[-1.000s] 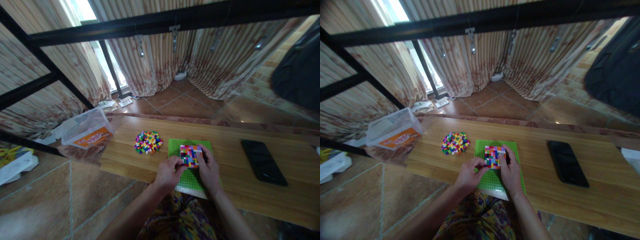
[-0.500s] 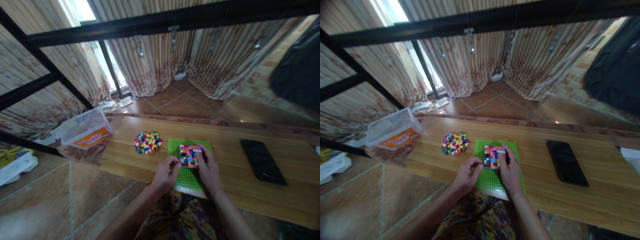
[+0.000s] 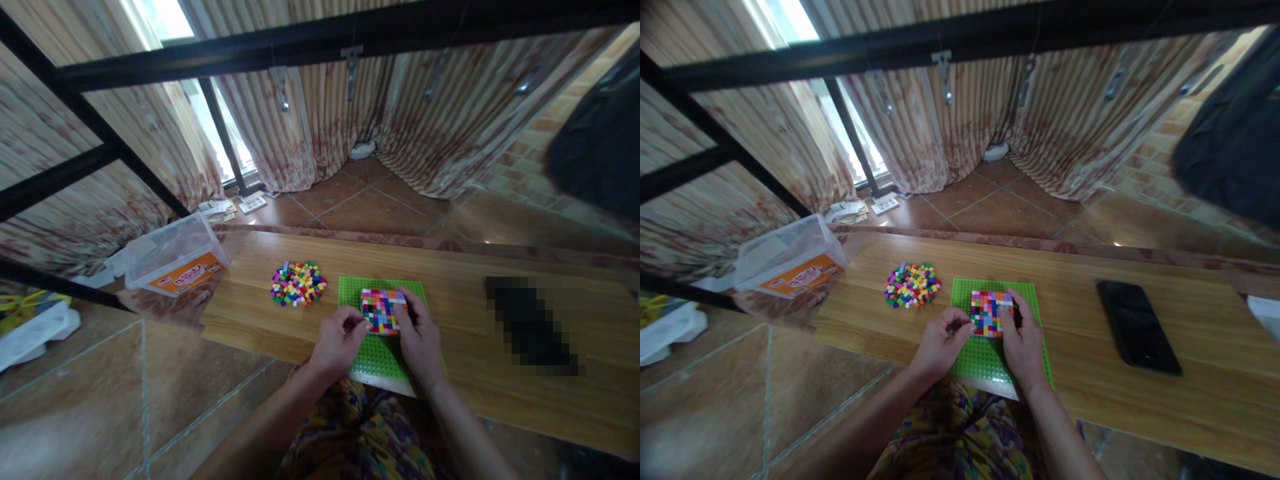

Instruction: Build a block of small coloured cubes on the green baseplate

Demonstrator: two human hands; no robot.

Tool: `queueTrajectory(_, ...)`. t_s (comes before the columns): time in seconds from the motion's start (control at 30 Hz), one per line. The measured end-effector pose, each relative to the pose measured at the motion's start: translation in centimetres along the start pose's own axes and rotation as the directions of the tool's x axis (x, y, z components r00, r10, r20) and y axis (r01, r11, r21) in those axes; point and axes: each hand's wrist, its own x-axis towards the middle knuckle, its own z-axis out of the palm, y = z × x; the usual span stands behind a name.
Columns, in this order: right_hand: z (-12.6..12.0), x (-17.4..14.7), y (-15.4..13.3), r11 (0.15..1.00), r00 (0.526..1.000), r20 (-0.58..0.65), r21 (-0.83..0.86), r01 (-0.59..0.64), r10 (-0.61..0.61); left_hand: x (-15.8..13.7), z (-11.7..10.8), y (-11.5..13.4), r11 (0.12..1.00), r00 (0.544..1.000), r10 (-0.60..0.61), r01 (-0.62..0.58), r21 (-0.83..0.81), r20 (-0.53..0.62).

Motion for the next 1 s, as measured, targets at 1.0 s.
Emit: queueTrajectory(1.0,0.3,0.0,0.5,0.999,1.000,-0.012,0.032,0.004,-0.004,-0.1,-0.5,-1.4,0.985,0.984,0.161,-0.156,-0.075,0.072)
